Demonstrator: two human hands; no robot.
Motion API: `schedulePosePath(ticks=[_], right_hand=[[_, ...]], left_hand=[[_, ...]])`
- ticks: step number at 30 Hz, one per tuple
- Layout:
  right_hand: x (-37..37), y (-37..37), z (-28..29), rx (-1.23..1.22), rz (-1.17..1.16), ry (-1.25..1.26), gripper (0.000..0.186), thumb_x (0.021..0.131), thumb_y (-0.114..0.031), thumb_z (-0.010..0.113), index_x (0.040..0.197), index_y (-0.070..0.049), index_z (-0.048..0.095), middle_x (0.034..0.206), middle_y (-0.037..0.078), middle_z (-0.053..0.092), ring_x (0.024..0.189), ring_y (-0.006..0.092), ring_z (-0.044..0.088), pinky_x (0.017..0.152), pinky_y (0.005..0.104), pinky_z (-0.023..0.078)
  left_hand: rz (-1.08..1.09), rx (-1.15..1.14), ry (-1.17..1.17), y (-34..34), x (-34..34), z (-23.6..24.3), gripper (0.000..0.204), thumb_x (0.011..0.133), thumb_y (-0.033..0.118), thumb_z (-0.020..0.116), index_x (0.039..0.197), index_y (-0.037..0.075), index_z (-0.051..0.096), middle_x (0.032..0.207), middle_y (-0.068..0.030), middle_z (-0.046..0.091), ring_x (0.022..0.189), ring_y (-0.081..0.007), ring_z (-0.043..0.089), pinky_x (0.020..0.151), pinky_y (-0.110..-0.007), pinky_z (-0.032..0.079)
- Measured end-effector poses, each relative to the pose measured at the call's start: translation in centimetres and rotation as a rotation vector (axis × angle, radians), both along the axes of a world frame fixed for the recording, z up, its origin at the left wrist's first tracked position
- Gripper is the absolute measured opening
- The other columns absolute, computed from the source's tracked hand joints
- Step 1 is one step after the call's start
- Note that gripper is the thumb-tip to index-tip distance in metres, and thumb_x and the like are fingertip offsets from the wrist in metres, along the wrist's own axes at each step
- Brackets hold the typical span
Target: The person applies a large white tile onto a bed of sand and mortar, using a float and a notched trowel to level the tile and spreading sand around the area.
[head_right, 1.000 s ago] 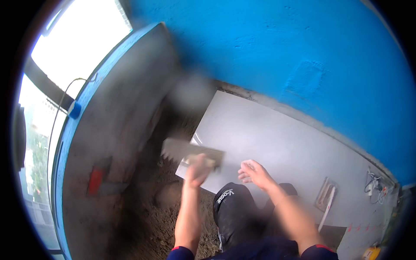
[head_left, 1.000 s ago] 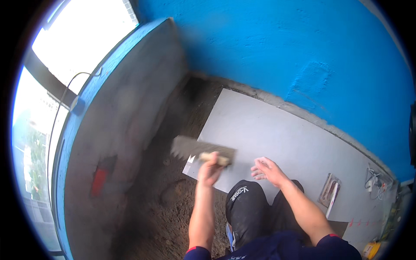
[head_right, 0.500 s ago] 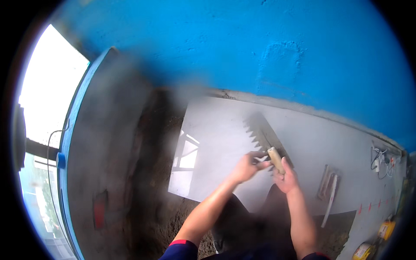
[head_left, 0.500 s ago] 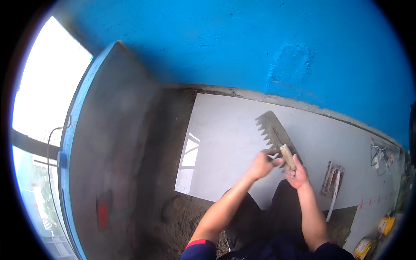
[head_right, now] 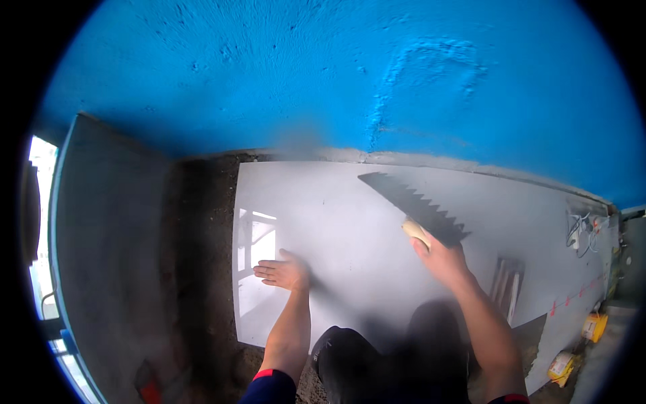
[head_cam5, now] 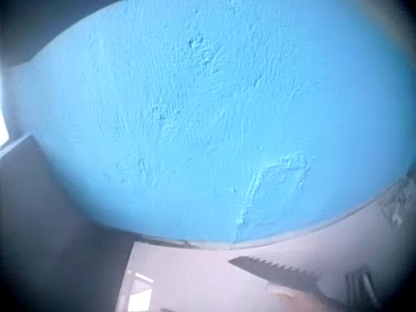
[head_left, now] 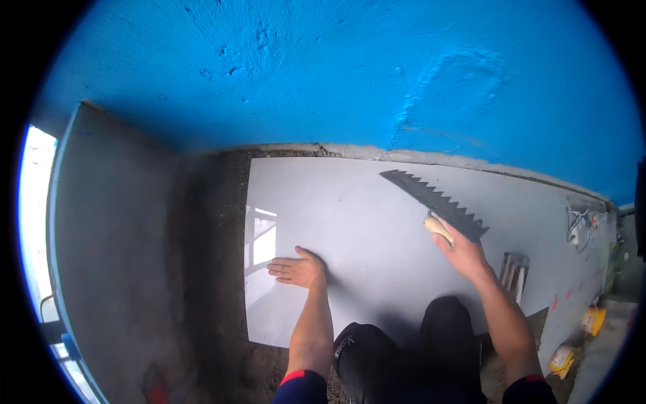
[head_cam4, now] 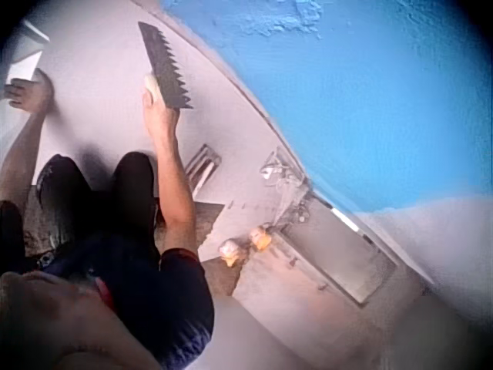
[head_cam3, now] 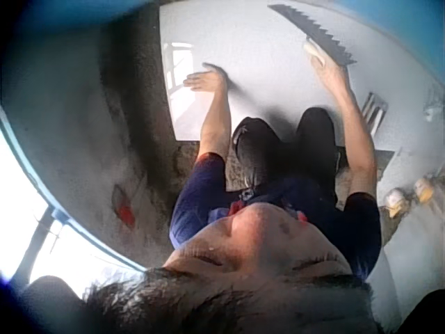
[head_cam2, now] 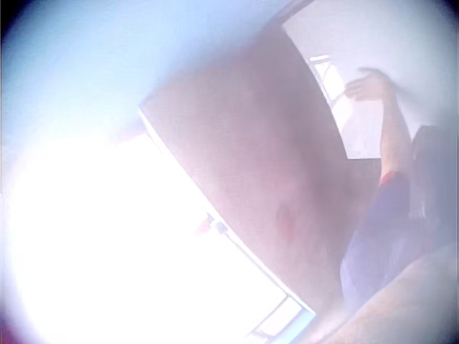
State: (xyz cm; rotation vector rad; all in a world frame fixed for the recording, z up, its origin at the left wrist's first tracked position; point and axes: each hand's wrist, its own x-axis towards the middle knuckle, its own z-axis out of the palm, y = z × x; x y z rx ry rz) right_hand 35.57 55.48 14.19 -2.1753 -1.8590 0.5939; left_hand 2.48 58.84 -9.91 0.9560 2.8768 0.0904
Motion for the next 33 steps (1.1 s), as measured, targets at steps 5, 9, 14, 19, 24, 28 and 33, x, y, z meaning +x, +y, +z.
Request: schedulePosePath(ticks=[5, 9, 14, 19, 24, 28, 33], right_hand=[[-3.2, 9.7, -1.0, -0.216, -0.019, -0.007, 0.036, 0.093, -0.026, 0.061, 0.126, -0.010, 0.063, 0.112, 0.018, 0.068, 0.105, 0.0398, 0.062, 0.093, 0.0444, 0.049], [-4.9, 14.1, -2.5, -0.235, 0.006, -0.059, 0.033, 0.092, -0.022, 0.062, 0.122, -0.008, 0.066, 0.112, 0.020, 0.068, 0.104, 0.0409, 0.062, 0.093, 0.0446, 0.050], [-7.2, 16.7, -1.5, -0.398, 0.082, -0.227, 0.027, 0.092, -0.019, 0.059, 0.116, -0.011, 0.067, 0.103, 0.022, 0.068, 0.100, 0.0418, 0.062, 0.090, 0.0474, 0.050], [-7.9, 16.7, -0.1, -0.320, 0.056, -0.182, 0.023, 0.092, -0.020, 0.057, 0.110, -0.010, 0.067, 0.101, 0.020, 0.068, 0.098, 0.0424, 0.062, 0.089, 0.0484, 0.050], [-7.1, 16.6, -3.0, -0.326, 0.048, -0.209, 0.025, 0.093, -0.022, 0.057, 0.113, -0.011, 0.067, 0.105, 0.019, 0.068, 0.102, 0.0423, 0.061, 0.091, 0.0479, 0.049], [-8.9, 17.2, -1.6, -0.399, -0.003, -0.168, 0.027, 0.093, -0.022, 0.057, 0.115, -0.010, 0.067, 0.107, 0.018, 0.068, 0.106, 0.0419, 0.060, 0.093, 0.0473, 0.049], [-7.9, 17.3, -5.1, -0.337, 0.090, -0.227, 0.025, 0.093, -0.021, 0.057, 0.112, -0.008, 0.066, 0.104, 0.020, 0.068, 0.101, 0.0431, 0.061, 0.092, 0.0475, 0.049]], left_hand=[[0.016, 0.000, -0.025, 0.5, -1.0, 0.7, 0.089, 0.098, 0.058, 0.030, 0.152, -0.008, 0.006, 0.160, -0.0306, 0.003, 0.150, -0.0439, -0.001, 0.119, -0.057, 0.004], [0.010, -0.029, -0.007, 0.8, -1.3, 0.1, 0.089, 0.098, 0.058, 0.029, 0.153, -0.007, 0.006, 0.160, -0.0301, 0.002, 0.150, -0.0435, -0.002, 0.118, -0.058, 0.004], [-0.020, -0.032, -0.024, 1.1, -0.8, 0.2, 0.087, 0.098, 0.058, 0.028, 0.154, -0.006, 0.005, 0.160, -0.0291, 0.001, 0.150, -0.0424, -0.003, 0.118, -0.057, 0.002], [-0.006, -0.054, -0.018, 1.1, -1.2, 0.3, 0.087, 0.098, 0.057, 0.029, 0.154, -0.005, 0.005, 0.161, -0.0288, 0.001, 0.150, -0.0429, -0.003, 0.118, -0.057, 0.001], [-0.032, -0.027, -0.050, 1.4, -0.9, 0.5, 0.088, 0.098, 0.057, 0.030, 0.154, -0.005, 0.005, 0.160, -0.0289, 0.001, 0.150, -0.0432, -0.003, 0.118, -0.058, 0.001], [-0.030, -0.032, -0.035, 1.2, -1.3, 0.4, 0.088, 0.098, 0.057, 0.030, 0.154, -0.006, 0.005, 0.160, -0.0291, 0.001, 0.150, -0.0431, -0.003, 0.118, -0.058, 0.001], [-0.037, -0.061, -0.034, 1.4, -1.0, 0.6, 0.087, 0.098, 0.056, 0.030, 0.154, -0.005, 0.004, 0.160, -0.0291, 0.001, 0.150, -0.0428, -0.003, 0.118, -0.058, 0.002]])
